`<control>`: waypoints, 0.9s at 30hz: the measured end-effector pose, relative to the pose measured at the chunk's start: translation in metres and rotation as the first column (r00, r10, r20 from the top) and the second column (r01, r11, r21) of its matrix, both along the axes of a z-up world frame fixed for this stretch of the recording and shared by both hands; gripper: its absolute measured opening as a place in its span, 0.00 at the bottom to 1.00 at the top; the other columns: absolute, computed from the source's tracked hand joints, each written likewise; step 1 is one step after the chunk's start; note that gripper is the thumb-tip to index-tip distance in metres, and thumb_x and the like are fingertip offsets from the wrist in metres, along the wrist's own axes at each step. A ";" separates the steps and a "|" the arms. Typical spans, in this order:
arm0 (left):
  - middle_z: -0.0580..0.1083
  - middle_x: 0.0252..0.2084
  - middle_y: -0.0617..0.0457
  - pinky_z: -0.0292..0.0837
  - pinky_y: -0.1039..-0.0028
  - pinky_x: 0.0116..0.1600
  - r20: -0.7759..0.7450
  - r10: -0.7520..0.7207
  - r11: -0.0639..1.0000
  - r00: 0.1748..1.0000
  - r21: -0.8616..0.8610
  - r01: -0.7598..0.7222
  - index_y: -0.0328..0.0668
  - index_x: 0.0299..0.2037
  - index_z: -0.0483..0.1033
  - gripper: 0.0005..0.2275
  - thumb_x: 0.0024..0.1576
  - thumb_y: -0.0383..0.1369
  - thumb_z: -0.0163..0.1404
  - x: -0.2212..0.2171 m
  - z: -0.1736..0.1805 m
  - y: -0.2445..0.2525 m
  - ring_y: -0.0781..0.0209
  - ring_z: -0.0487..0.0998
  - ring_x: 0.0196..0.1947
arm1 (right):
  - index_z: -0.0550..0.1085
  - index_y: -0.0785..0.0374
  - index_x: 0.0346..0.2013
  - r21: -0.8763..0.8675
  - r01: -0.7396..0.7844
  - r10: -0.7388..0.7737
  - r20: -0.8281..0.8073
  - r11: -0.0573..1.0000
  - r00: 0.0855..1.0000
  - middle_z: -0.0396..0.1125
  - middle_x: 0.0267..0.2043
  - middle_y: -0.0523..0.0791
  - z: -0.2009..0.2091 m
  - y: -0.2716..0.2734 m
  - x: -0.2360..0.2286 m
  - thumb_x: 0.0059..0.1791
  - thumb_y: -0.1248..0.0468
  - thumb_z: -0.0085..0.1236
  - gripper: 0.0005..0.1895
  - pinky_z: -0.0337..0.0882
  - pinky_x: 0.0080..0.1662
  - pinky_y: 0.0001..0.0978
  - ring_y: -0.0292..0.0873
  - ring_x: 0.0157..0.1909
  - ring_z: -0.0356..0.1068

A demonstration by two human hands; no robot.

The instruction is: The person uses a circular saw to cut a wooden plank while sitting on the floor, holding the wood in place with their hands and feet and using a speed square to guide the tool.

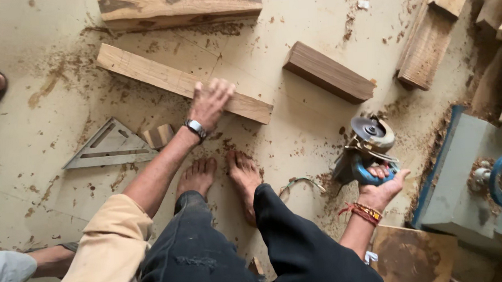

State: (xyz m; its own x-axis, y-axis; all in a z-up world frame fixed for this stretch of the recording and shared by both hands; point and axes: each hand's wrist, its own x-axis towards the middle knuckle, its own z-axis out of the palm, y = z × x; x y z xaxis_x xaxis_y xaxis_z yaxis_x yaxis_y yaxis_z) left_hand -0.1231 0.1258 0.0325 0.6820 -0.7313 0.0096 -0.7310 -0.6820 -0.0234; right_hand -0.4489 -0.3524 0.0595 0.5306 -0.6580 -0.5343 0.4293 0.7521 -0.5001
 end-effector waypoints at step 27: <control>0.67 0.62 0.36 0.65 0.51 0.58 -0.977 0.107 0.463 0.186 -0.116 -0.879 0.34 0.68 0.56 0.50 0.47 0.63 0.65 0.114 0.041 -0.079 0.50 0.71 0.58 | 0.65 0.63 0.27 0.095 0.139 -0.139 -0.009 0.986 0.990 0.56 0.17 0.40 0.020 -0.031 -0.029 0.61 0.35 0.39 0.36 0.67 0.29 0.29 0.38 0.20 0.58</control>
State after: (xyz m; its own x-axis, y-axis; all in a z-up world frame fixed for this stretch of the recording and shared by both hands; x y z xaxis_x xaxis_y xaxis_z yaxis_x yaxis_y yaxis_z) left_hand -0.0087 0.0470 0.0732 0.7736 -0.2570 -0.5792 0.4531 -0.4147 0.7892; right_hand -0.4782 -0.3835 0.0798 0.4359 -0.6714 -0.5993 0.5321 0.7293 -0.4301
